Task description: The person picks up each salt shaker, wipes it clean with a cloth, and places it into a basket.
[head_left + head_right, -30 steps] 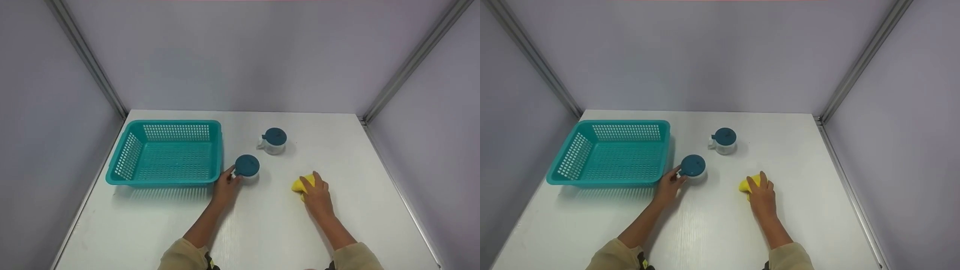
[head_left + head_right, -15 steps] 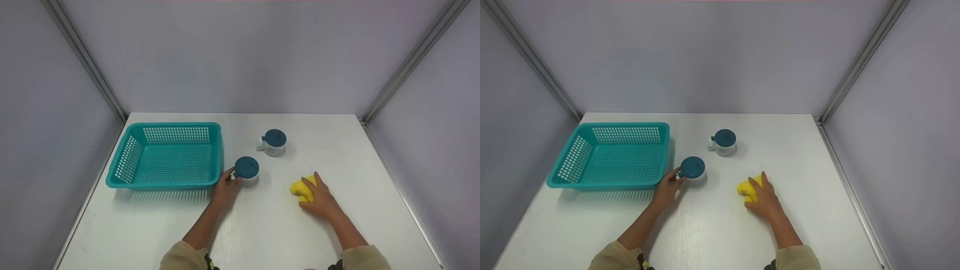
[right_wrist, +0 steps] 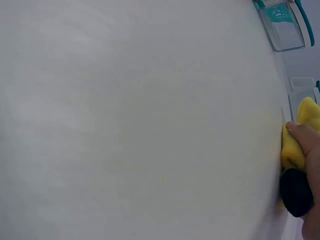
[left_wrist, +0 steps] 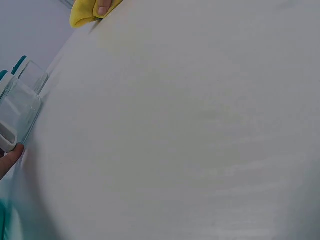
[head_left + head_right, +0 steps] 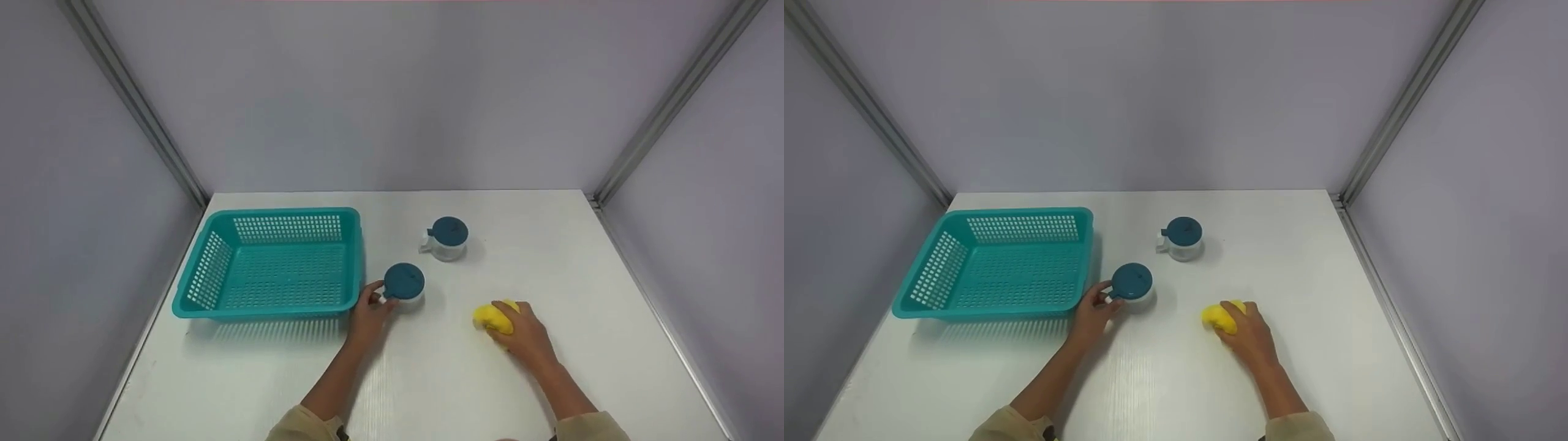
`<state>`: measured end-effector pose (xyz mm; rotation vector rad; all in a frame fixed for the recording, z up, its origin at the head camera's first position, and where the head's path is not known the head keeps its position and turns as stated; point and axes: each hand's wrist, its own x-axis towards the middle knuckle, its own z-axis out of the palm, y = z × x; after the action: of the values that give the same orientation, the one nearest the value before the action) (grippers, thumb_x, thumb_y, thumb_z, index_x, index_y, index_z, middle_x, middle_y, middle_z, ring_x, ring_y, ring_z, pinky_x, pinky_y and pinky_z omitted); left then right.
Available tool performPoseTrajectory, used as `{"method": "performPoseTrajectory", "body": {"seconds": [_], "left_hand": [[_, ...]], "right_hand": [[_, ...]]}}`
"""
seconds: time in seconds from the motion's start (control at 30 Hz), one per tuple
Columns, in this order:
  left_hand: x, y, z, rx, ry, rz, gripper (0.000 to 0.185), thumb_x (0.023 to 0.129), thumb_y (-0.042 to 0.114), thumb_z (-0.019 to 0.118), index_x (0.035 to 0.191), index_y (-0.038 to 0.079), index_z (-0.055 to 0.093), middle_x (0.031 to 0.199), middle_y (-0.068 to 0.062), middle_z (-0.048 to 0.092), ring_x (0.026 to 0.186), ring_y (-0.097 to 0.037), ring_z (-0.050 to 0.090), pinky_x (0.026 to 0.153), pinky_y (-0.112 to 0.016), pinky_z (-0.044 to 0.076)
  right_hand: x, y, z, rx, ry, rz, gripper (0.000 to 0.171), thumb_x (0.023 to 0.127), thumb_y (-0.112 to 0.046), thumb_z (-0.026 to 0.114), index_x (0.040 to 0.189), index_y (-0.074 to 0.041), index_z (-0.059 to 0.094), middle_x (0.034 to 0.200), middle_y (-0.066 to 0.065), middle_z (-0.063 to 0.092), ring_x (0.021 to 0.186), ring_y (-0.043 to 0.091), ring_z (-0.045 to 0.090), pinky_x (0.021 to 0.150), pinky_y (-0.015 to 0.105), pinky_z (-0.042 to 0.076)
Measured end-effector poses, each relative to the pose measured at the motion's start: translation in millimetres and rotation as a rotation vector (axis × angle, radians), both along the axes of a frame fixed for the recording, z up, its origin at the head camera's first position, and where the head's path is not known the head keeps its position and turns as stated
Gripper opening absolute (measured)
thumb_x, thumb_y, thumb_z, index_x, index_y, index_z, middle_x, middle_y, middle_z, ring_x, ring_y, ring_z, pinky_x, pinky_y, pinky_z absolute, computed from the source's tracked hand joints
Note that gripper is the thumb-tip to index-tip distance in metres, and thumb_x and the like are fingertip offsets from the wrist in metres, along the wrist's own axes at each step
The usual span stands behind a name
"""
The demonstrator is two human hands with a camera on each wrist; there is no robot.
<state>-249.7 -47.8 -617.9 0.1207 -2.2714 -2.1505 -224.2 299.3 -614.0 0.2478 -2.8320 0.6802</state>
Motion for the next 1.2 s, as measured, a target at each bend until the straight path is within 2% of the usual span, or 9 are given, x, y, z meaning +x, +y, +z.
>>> {"method": "performPoseTrajectory", "body": {"seconds": [0.1, 0.3, 0.4, 0.5, 0.6, 0.7, 0.8, 0.97, 1.2], "left_hand": [[3.6, 0.4, -1.9, -0.015, 0.015, 0.017, 0.056, 0.088, 0.033, 0.074, 0.137, 0.014, 0.054, 0.114, -0.009, 0.054, 0.107, -0.023, 0.048, 0.087, -0.032, 0.047], [9.0, 2.1, -5.6, 0.028, -0.003, 0.006, 0.058, 0.088, 0.027, 0.075, 0.139, 0.009, 0.053, 0.137, -0.015, 0.054, 0.130, -0.031, 0.050, 0.103, -0.039, 0.050], [9.6, 3.1, -9.2, 0.056, -0.028, 0.011, 0.059, 0.088, 0.025, 0.075, 0.139, 0.007, 0.053, 0.141, -0.015, 0.053, 0.134, -0.031, 0.047, 0.107, -0.041, 0.047], [10.1, 3.9, -11.6, 0.042, -0.050, 0.052, 0.054, 0.088, 0.028, 0.074, 0.135, 0.006, 0.059, 0.138, -0.014, 0.056, 0.132, -0.027, 0.048, 0.106, -0.041, 0.047], [9.4, 5.4, -11.2, 0.051, -0.071, 0.094, 0.046, 0.089, 0.027, 0.074, 0.129, 0.006, 0.064, 0.128, -0.011, 0.061, 0.120, -0.023, 0.053, 0.097, -0.037, 0.053], [7.7, 6.7, -10.3, 0.087, -0.052, 0.118, 0.040, 0.089, 0.024, 0.074, 0.124, 0.005, 0.067, 0.116, -0.010, 0.063, 0.107, -0.020, 0.054, 0.087, -0.032, 0.055], [6.1, 7.5, -11.5, 0.161, -0.039, 0.136, 0.036, 0.088, 0.020, 0.075, 0.120, 0.005, 0.069, 0.111, -0.010, 0.064, 0.104, -0.019, 0.057, 0.084, -0.030, 0.056], [5.5, 8.0, -15.1, 0.272, -0.079, 0.153, 0.037, 0.087, 0.023, 0.076, 0.119, 0.005, 0.068, 0.117, -0.011, 0.063, 0.108, -0.020, 0.061, 0.086, -0.032, 0.057], [5.6, 7.4, -13.5, 0.264, -0.125, 0.158, 0.044, 0.085, 0.030, 0.077, 0.123, 0.010, 0.067, 0.128, -0.008, 0.057, 0.117, -0.022, 0.056, 0.091, -0.032, 0.056]], "right_hand": [[4.8, -4.9, -5.8, 0.009, 0.113, 0.000, 0.054, 0.078, -0.034, 0.084, 0.127, -0.026, 0.065, 0.110, 0.010, 0.056, 0.088, 0.020, 0.054, 0.077, 0.042, 0.053], [15.2, -11.6, -14.6, -0.012, 0.229, -0.009, 0.055, 0.072, -0.024, 0.089, 0.124, -0.023, 0.068, 0.108, 0.010, 0.060, 0.094, 0.025, 0.062, 0.083, 0.045, 0.058], [17.4, -13.1, -15.5, -0.021, 0.226, -0.017, 0.055, 0.072, -0.022, 0.089, 0.123, -0.022, 0.069, 0.121, 0.014, 0.060, 0.105, 0.032, 0.064, 0.089, 0.048, 0.056], [17.7, -13.7, -14.9, -0.019, 0.214, -0.021, 0.054, 0.073, -0.024, 0.088, 0.124, -0.022, 0.068, 0.132, 0.016, 0.057, 0.114, 0.036, 0.062, 0.092, 0.051, 0.055], [16.3, -14.2, -13.4, -0.025, 0.218, -0.024, 0.055, 0.073, -0.023, 0.088, 0.124, -0.021, 0.068, 0.133, 0.016, 0.057, 0.115, 0.037, 0.061, 0.093, 0.052, 0.054], [14.0, -15.4, -11.1, -0.041, 0.214, -0.030, 0.055, 0.073, -0.020, 0.088, 0.125, -0.021, 0.068, 0.132, 0.016, 0.057, 0.115, 0.037, 0.060, 0.094, 0.053, 0.053], [11.8, -16.9, -9.5, -0.050, 0.184, -0.040, 0.055, 0.075, -0.022, 0.086, 0.126, -0.022, 0.067, 0.133, 0.015, 0.056, 0.117, 0.036, 0.059, 0.096, 0.053, 0.052], [10.0, -17.3, -9.7, -0.044, 0.166, -0.046, 0.054, 0.077, -0.027, 0.085, 0.127, -0.023, 0.066, 0.134, 0.015, 0.055, 0.117, 0.036, 0.059, 0.096, 0.053, 0.052], [9.9, -17.8, -8.9, -0.056, 0.196, -0.053, 0.054, 0.076, -0.025, 0.086, 0.126, -0.023, 0.067, 0.132, 0.015, 0.057, 0.116, 0.036, 0.060, 0.095, 0.052, 0.053]]}}
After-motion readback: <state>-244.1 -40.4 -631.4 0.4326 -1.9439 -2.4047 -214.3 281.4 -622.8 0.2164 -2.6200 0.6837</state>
